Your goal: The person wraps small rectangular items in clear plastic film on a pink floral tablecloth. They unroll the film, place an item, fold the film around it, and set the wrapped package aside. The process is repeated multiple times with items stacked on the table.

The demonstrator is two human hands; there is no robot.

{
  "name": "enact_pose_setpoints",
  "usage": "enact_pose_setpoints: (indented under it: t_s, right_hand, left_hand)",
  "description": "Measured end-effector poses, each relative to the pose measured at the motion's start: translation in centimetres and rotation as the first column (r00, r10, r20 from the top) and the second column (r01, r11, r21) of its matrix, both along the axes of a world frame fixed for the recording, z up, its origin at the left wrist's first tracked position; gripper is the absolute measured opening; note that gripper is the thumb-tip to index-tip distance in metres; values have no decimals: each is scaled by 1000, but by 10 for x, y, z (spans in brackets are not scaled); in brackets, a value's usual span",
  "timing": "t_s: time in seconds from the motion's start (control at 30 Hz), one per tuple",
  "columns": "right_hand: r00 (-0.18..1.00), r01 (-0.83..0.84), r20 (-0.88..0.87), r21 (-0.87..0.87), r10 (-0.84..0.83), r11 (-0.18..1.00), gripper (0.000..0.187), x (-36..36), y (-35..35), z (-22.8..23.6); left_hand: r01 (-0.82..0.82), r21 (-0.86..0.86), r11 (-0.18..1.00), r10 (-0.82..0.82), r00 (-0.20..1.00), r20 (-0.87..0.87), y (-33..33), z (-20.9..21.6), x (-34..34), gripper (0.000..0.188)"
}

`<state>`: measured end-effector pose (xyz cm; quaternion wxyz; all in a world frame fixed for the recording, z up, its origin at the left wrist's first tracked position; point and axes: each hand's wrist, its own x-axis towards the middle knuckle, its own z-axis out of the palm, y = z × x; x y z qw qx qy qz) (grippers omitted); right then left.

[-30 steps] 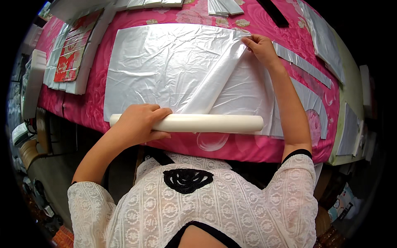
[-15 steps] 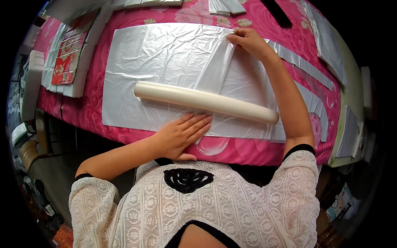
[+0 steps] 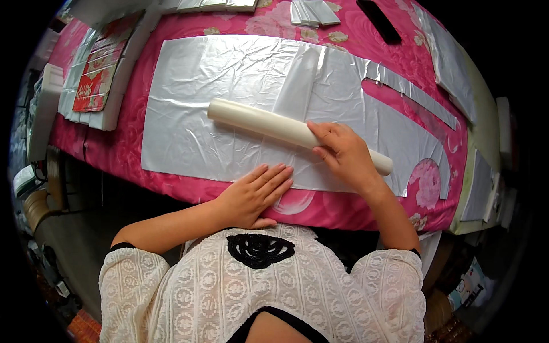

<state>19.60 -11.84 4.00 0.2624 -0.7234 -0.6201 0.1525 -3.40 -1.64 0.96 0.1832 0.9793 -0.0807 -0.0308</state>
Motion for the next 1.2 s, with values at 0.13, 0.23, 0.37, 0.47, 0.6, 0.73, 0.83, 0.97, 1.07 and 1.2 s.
enact_pose_setpoints:
  t_s: [0.13, 0.23, 0.37, 0.47, 0.6, 0.73, 0.83, 0.97, 1.07, 1.2]
  right_hand:
    - [920, 347, 149, 122, -363, 930, 42, 78, -6, -14]
    - [845, 512, 98, 136, -525, 848, 43, 106, -17, -10]
    - [979, 191, 47, 127, -198, 973, 47, 49, -20, 10]
    - [988, -116, 114, 63, 108, 991, 49, 2, -13, 2]
    - [959, -196, 226, 92, 172, 976, 49, -18, 12, -2]
    - [951, -202, 280, 241, 132, 949, 49, 12, 70, -20]
    - [949, -185, 303, 314, 87, 931, 47, 43, 120, -29]
    - [951, -96, 308, 318, -8, 943, 44, 64, 151, -30]
    - [965, -58, 248, 505, -81, 861, 39, 55, 144, -26]
    - [962, -274, 47, 235, 270, 933, 42, 23, 70, -8]
  left_hand:
    - [45, -79, 996, -43, 999, 20, 5, 1, 2, 86]
    - [133, -112, 985, -128, 991, 50, 19, 2, 6, 86]
    - [127, -44, 991, -125, 991, 43, 20, -7, 9, 86]
    - [70, -62, 996, -68, 997, 34, -2, -6, 4, 84]
    - [-15, -23, 1000, 16, 1000, 25, -27, -6, 0, 82]
    - [-37, 35, 999, 35, 999, 36, -31, -9, 0, 79]
    - [-36, 25, 999, 35, 999, 34, -29, -8, 0, 77]
    - [23, -127, 992, -17, 999, 48, -20, -6, -3, 72]
    - [15, -146, 989, 12, 984, 179, -6, -14, -14, 63]
    - [-1, -135, 991, 54, 919, 390, -1, -13, -19, 34]
